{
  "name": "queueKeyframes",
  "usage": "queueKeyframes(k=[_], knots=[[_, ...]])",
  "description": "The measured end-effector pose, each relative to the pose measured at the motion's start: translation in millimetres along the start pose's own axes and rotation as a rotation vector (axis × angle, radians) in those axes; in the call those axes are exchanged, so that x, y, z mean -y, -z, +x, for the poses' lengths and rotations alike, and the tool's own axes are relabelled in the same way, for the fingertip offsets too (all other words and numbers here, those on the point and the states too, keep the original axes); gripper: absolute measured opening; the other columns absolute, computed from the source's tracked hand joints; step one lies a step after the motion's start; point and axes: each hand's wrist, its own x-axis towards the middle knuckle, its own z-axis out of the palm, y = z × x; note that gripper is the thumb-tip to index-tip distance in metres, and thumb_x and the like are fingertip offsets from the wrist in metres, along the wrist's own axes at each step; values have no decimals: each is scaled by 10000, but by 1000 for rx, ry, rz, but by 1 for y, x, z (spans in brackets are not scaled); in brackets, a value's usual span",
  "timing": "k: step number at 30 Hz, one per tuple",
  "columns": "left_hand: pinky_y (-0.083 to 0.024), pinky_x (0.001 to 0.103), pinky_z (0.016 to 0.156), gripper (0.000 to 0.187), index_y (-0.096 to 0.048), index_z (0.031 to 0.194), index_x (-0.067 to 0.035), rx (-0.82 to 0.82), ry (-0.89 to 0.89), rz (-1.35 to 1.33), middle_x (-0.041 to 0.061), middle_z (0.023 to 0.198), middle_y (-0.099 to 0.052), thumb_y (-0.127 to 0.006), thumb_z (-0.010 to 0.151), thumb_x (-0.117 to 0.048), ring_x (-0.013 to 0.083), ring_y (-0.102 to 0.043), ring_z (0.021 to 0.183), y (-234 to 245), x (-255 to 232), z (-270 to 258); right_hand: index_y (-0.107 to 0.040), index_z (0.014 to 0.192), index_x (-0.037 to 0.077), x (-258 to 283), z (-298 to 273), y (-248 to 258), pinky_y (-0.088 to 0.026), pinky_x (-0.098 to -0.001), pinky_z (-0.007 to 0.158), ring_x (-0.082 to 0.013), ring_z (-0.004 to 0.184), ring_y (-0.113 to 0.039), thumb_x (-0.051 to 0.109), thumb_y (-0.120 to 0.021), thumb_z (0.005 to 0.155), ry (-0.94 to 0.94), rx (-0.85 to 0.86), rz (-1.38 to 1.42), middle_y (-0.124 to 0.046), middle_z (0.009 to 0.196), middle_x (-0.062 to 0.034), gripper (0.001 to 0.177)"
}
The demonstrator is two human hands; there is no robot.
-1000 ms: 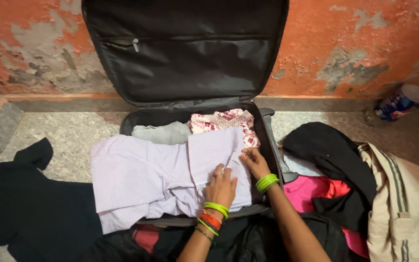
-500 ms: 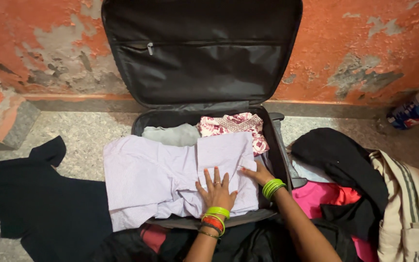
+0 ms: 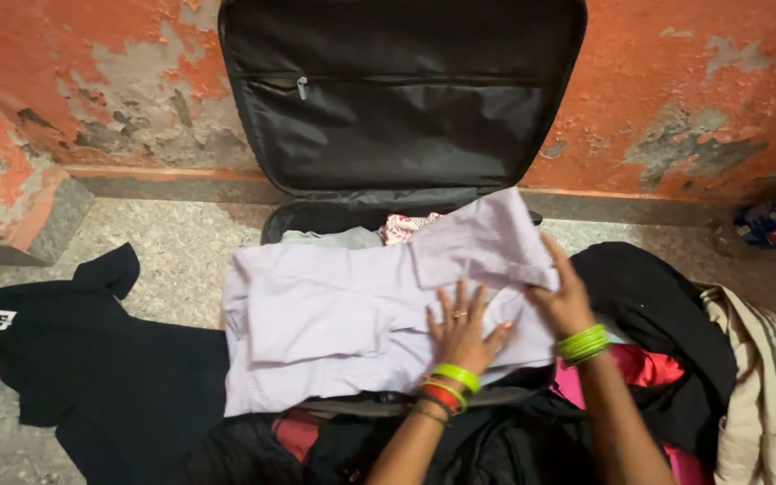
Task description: The person folds a floral-patterned cloth and a light-colored shirt, then places them into an open suitcase. The person continues to adjust and arrange the folded clothes inside the suitcase.
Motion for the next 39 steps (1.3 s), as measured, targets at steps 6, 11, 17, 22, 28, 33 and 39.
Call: queueKeyframes(k=[6, 11, 17, 22, 28, 33, 39], knots=[[-163, 592, 1229, 830, -301, 1623, -149, 41, -141, -526, 192, 1684, -272, -636, 961, -521, 454, -174, 1564, -23, 0, 12, -430, 1560, 128, 6, 11, 43, -415, -339, 1092, -285, 1277, -554, -102, -686, 700, 52, 30, -146, -585, 1436, -130, 926], [-409, 425, 1142, 690, -467, 1511, -108, -173, 32, -549, 208, 1486, -549, -733, 932, -372, 359, -519, 1387, -23, 80, 6, -441, 1538, 133, -4, -1, 37, -414, -327, 1091, -254, 1338, -565, -94, -670, 717, -13, 32, -191, -597, 1436, -141, 883], [-564, 363, 942, 512, -588, 1353, -42, -338, 428, -900, 135, 1303, -672, -746, 892, -201, 244, -680, 1152, 13, 205, 1, -441, 1539, 242, 13, 4, 18, -480, -400, 1033, -370, 1286, -597, -35, -670, 728, -69, 39, -304, -609, 1402, -190, 887], [-584, 436, 869, 443, -587, 1330, -34, -287, 613, -1351, 148, 1335, -618, -669, 936, -221, 291, -659, 1132, 34, 226, -9, -374, 1553, 280, 50, 7, -8, -508, -465, 993, -425, 1194, -629, 25, -707, 755, -63, 86, -470, -628, 1358, -189, 901], [-600, 404, 921, 542, -515, 1402, -51, -86, 558, -1469, 202, 1359, -634, -583, 983, -388, 302, -688, 1148, 61, 192, -15, -270, 1598, 358, 115, -11, -80, -554, -517, 872, -432, 985, -701, 162, -666, 946, -216, 309, -812, -596, 1442, -99, 787], [-464, 398, 1004, 678, -518, 1430, -2, -210, 711, -1186, 175, 1376, -592, -564, 995, -519, 297, -587, 1205, 61, 191, -14, -326, 1591, 240, 137, -31, -111, -631, -460, 738, -308, 962, -727, 259, -718, 829, -208, 609, 185, -536, 1473, -100, 857], [-457, 382, 1056, 740, -526, 1406, 89, -315, 551, -972, 250, 1341, -642, -699, 888, -410, 339, -605, 1221, 36, 212, -10, -426, 1526, 171, 72, -29, -110, -568, -429, 985, -291, 1303, -619, 352, -732, 881, -71, 521, 4, -579, 1465, -142, 736]])
